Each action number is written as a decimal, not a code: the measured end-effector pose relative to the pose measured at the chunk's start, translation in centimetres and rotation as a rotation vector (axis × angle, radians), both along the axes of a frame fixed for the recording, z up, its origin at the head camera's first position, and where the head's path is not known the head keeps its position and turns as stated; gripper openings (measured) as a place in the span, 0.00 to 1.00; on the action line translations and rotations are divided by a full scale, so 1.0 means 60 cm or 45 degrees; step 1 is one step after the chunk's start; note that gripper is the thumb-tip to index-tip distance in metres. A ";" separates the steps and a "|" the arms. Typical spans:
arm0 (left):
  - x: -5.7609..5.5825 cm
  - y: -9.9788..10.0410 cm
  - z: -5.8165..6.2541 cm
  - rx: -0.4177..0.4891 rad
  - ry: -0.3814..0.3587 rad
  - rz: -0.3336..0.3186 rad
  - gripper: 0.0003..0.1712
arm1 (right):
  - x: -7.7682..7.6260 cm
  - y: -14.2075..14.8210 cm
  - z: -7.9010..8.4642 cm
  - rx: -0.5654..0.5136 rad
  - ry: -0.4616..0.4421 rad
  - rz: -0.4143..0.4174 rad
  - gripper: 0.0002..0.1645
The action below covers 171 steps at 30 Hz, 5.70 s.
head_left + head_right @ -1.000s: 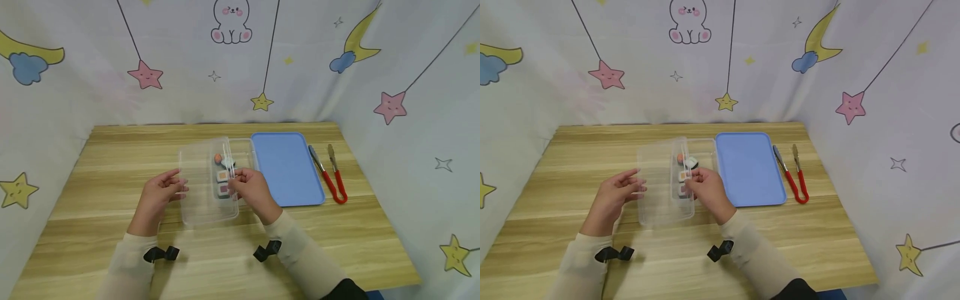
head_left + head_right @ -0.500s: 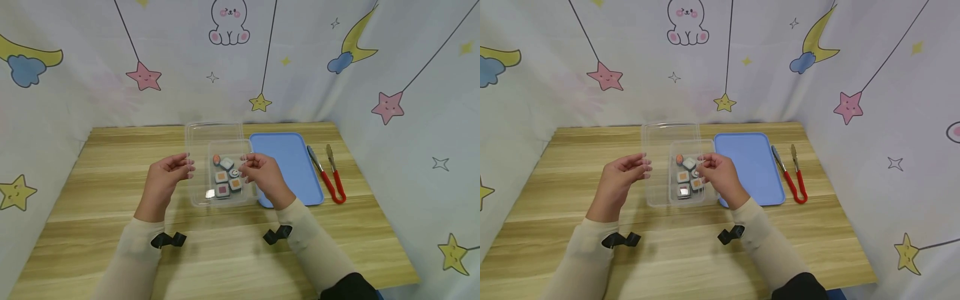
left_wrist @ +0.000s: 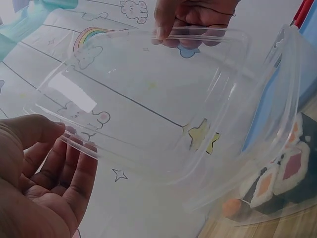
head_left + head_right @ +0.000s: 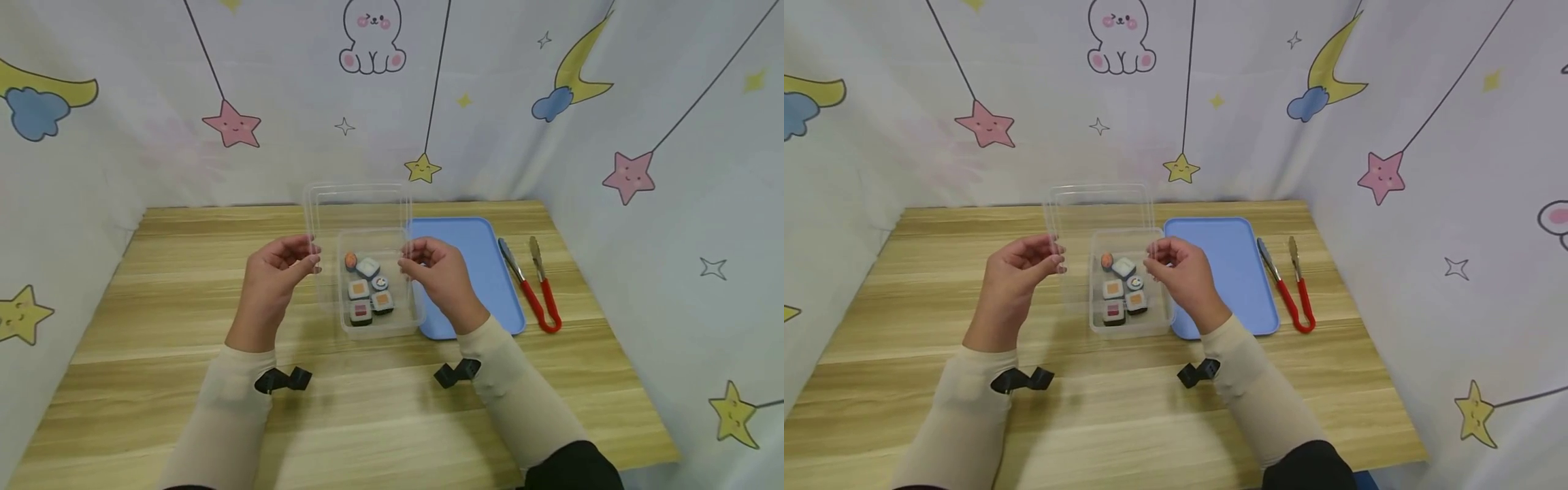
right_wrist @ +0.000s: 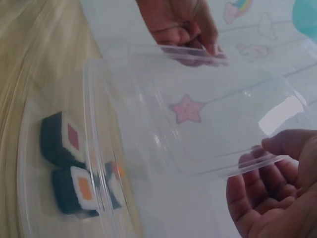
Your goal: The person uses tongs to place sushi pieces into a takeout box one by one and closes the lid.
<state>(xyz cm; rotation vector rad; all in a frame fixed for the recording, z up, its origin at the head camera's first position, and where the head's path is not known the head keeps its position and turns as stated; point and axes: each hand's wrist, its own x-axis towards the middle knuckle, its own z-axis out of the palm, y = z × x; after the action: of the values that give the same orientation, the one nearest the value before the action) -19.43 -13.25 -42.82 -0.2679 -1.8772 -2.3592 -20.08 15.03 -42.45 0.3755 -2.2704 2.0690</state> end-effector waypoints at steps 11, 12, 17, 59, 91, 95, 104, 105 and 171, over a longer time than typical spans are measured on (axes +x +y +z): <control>0.002 0.009 -0.004 -0.036 0.131 -0.013 0.11 | 0.005 0.005 -0.002 0.135 0.206 -0.169 0.08; 0.002 0.009 -0.005 -0.037 0.141 -0.012 0.10 | 0.005 0.005 -0.003 0.141 0.222 -0.174 0.08; 0.005 0.012 -0.007 -0.026 0.177 -0.027 0.11 | 0.003 0.008 -0.009 0.178 0.282 -0.194 0.05; -0.002 0.025 -0.035 -0.289 0.045 -0.013 0.10 | 0.001 0.025 -0.056 0.087 0.081 -0.240 0.16; -0.017 0.047 -0.057 0.022 -0.573 -0.025 0.32 | -0.006 0.027 -0.069 -0.173 -0.219 -0.192 0.22; -0.017 0.052 -0.065 -0.085 -0.530 0.014 0.31 | -0.009 0.020 -0.070 -0.098 -0.227 -0.287 0.17; -0.016 0.055 -0.080 -0.544 -0.324 0.044 0.32 | -0.013 0.011 -0.065 0.194 -0.215 -0.452 0.12; -0.016 0.055 -0.081 -0.570 -0.326 0.046 0.33 | -0.014 0.011 -0.066 0.219 -0.212 -0.464 0.11; -0.014 0.071 -0.142 -0.691 -0.300 -0.049 0.37 | -0.011 0.002 -0.130 0.533 0.079 -0.476 0.18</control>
<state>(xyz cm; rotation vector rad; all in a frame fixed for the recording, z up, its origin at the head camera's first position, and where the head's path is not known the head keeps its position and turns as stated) -20.25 -9.01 -51.33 -0.0690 -2.6227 -1.9220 -20.76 15.14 -50.22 0.0190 -2.4921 1.3915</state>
